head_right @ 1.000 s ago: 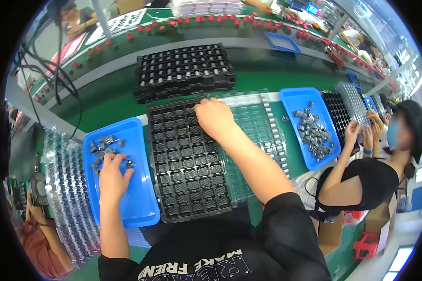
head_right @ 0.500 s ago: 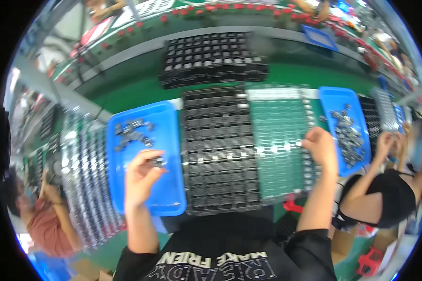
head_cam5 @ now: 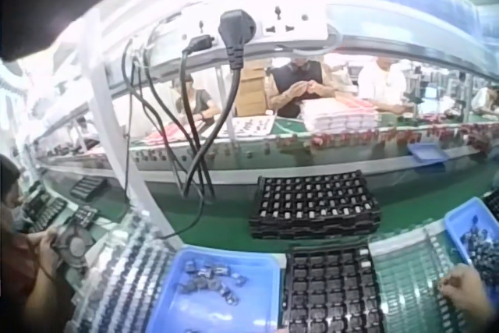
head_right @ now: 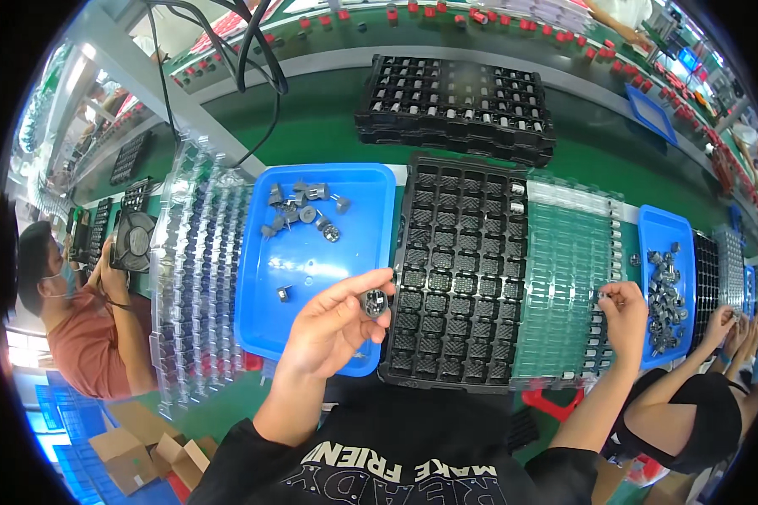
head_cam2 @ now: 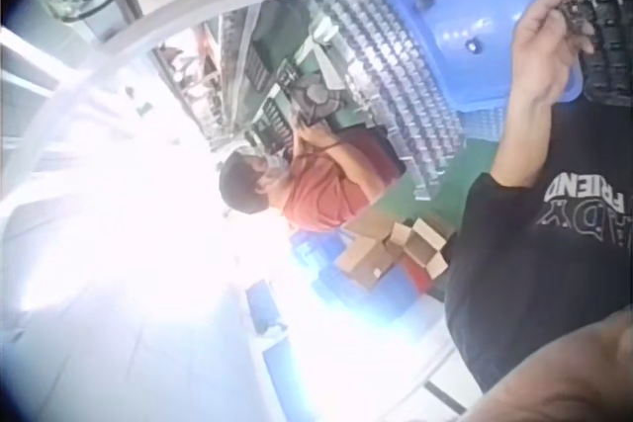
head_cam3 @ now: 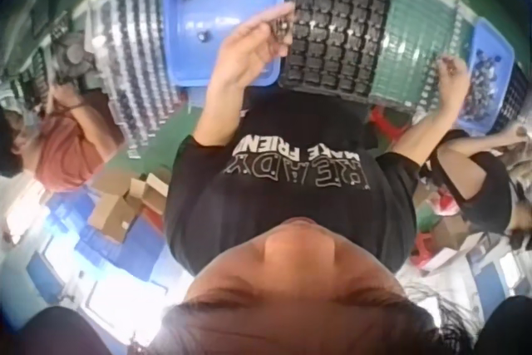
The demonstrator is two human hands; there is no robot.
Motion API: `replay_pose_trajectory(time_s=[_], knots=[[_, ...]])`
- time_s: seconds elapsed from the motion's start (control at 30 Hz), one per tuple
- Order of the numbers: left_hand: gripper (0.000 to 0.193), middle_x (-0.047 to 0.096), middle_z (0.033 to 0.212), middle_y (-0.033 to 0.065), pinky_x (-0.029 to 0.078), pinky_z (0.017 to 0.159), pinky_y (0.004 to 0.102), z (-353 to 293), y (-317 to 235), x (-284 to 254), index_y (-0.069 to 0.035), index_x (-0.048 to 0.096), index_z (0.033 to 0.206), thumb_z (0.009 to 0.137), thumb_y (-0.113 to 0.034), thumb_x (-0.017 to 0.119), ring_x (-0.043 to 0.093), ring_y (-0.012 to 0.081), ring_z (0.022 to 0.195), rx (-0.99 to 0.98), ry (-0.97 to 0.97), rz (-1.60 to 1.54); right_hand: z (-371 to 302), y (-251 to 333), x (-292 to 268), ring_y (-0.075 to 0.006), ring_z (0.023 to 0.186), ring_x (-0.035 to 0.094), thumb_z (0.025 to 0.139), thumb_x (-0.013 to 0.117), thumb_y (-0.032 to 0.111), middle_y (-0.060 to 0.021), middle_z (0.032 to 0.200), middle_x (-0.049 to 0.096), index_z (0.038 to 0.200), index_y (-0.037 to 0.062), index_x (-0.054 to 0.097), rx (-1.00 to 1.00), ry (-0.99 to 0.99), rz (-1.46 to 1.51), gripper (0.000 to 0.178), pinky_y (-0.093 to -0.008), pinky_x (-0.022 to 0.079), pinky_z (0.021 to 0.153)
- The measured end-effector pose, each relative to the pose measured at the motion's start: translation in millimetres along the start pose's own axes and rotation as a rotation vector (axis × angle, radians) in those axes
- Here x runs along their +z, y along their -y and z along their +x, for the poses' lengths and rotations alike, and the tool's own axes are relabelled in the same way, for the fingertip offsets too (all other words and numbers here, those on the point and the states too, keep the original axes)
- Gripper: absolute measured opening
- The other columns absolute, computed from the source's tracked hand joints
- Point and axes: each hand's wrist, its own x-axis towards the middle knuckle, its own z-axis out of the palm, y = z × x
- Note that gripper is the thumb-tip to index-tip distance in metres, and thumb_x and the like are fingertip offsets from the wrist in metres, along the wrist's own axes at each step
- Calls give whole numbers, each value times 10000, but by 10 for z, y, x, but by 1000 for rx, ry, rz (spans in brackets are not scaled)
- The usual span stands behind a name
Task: The person is manually placing small electronic components from a blue storage tray into a black compartmentalized grid tray on an assembly line.
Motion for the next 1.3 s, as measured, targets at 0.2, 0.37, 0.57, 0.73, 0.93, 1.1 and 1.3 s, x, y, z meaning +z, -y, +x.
replay_pose_trajectory(time_s=[0.2,0.37,0.57,0.73,0.93,1.1,1.3], knots=[[524,619,1320,137,585,856,356,6,166,196,21,534,1449,1004,-207,693,672,242,1068,158,-27,215,-441,1183,459,-131,814,688,936,627,-54,-99,1011,721,1069,-31,680,-42,-153,625,145,-257,567,721],[519,663,1273,138,565,896,349,14,278,292,27,563,1408,983,-225,724,671,221,1097,272,-44,257,-914,2226,1001,-184,881,745,843,744,-102,-137,1018,748,1056,-17,738,-222,139,977,229,-300,614,759],[417,626,1339,115,482,1031,336,-42,262,340,40,580,1394,1015,-108,668,591,185,1223,367,71,258,-816,2530,1048,-208,818,722,761,849,-27,-111,951,730,1066,23,783,-693,32,513,317,-296,599,694],[398,630,1327,115,488,1025,345,-49,230,332,43,592,1379,1011,-91,668,593,187,1204,393,79,264,-815,2538,1076,-208,811,710,762,854,-13,-108,939,721,1079,34,785,-723,26,510,328,-300,595,690],[435,661,1273,142,478,1045,367,-34,282,341,50,638,1289,969,-224,746,629,226,1183,378,-3,318,-864,2538,1072,-207,784,698,761,858,8,-99,918,711,1078,38,780,-700,-15,469,327,-306,588,668],[418,664,1254,148,487,1023,362,-51,347,371,58,649,1258,963,-219,753,635,226,1156,389,-35,307,-877,2521,1049,-206,770,691,768,873,57,-96,884,710,1059,32,784,-747,-51,389,305,-298,568,646],[364,652,1269,137,499,1011,350,-28,327,312,51,648,1267,971,-144,732,626,210,1170,416,6,353,-835,2490,1041,-209,779,702,764,880,63,-96,892,715,1048,35,783,-755,-47,411,302,-295,577,649]])
